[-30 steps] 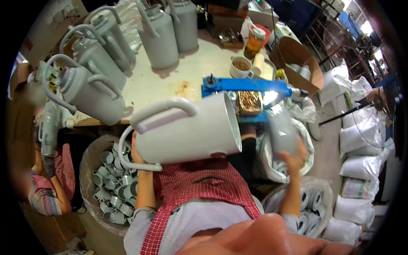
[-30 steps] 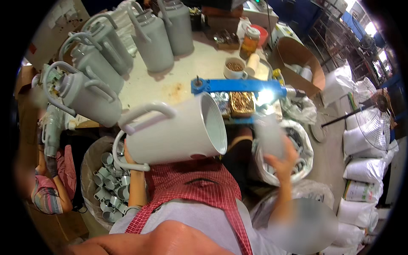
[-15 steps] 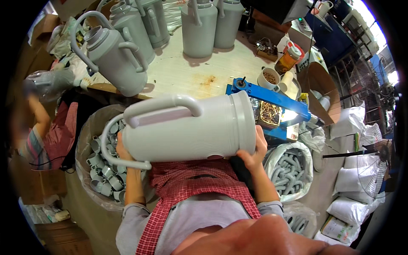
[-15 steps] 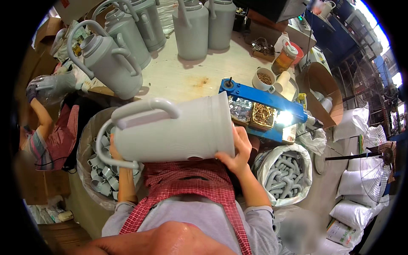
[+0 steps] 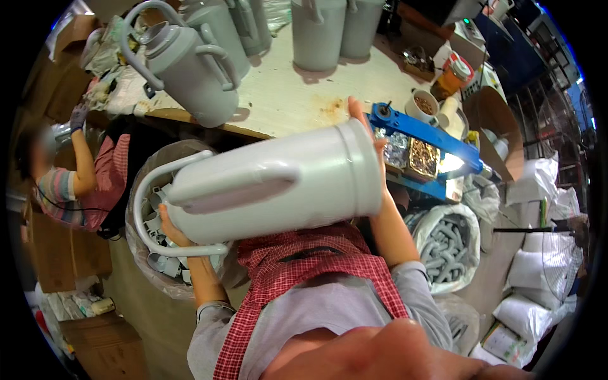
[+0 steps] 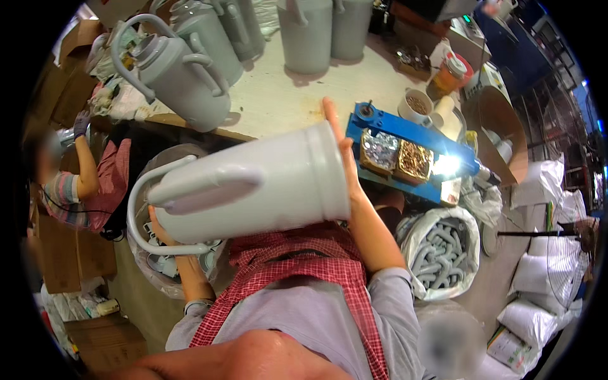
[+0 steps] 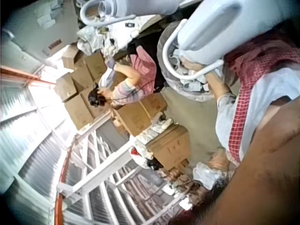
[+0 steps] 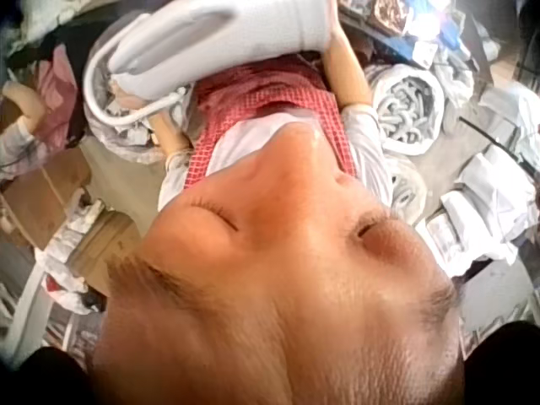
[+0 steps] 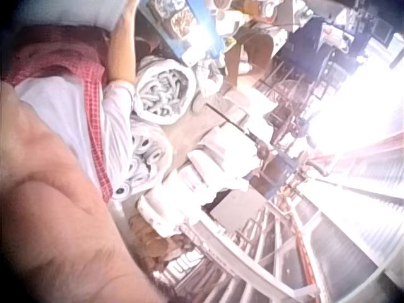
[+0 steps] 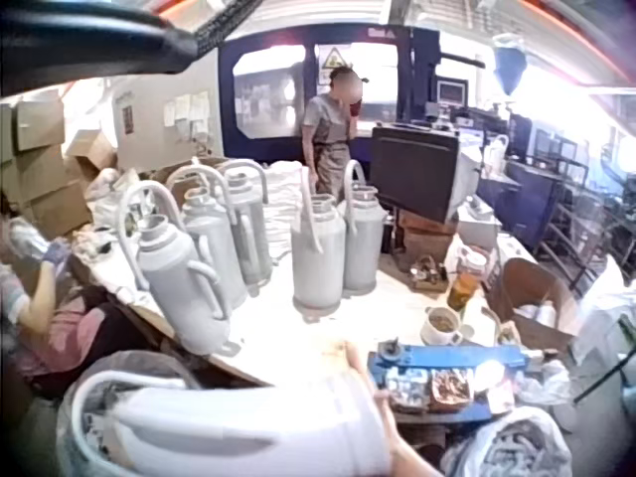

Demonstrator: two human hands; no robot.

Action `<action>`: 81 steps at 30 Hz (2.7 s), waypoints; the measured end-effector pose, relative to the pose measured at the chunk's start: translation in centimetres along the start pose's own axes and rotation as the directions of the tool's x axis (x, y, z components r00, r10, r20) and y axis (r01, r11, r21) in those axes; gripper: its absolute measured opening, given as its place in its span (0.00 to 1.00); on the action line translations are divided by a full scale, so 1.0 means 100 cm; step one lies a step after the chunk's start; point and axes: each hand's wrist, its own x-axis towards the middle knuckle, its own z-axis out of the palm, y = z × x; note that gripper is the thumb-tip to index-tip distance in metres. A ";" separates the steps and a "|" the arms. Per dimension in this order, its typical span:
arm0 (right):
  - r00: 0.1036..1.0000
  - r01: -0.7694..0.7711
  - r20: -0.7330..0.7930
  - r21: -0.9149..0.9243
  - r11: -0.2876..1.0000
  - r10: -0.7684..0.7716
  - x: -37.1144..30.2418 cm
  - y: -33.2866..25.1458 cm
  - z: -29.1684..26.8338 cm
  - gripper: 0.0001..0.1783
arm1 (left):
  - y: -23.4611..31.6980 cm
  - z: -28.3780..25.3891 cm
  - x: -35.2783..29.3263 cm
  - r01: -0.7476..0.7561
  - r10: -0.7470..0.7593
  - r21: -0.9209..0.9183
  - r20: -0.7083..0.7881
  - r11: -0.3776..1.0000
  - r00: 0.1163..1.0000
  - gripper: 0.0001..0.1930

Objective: The person assembles grey electric kettles by hand. They pick up a kettle body, insert a small metal component into the base, and then screw on the lid. The person repeats this process for multiple units, placing the finished kettles on a nearby table.

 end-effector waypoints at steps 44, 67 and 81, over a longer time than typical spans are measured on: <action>0.995 0.080 0.030 0.370 0.926 -0.098 0.319 0.007 0.331 0.20 | -0.167 0.025 0.320 -0.258 0.090 0.332 0.445 0.908 0.891 0.61; 0.887 0.413 -0.345 0.299 0.860 -0.307 0.285 -0.077 0.092 0.19 | -0.127 0.134 0.247 -0.403 0.240 0.215 0.532 0.890 0.812 0.28; 0.997 0.058 -0.027 -0.299 0.952 -0.069 -0.028 0.042 -0.048 0.14 | -0.101 0.153 0.082 0.155 -0.217 0.174 0.920 0.972 0.326 0.42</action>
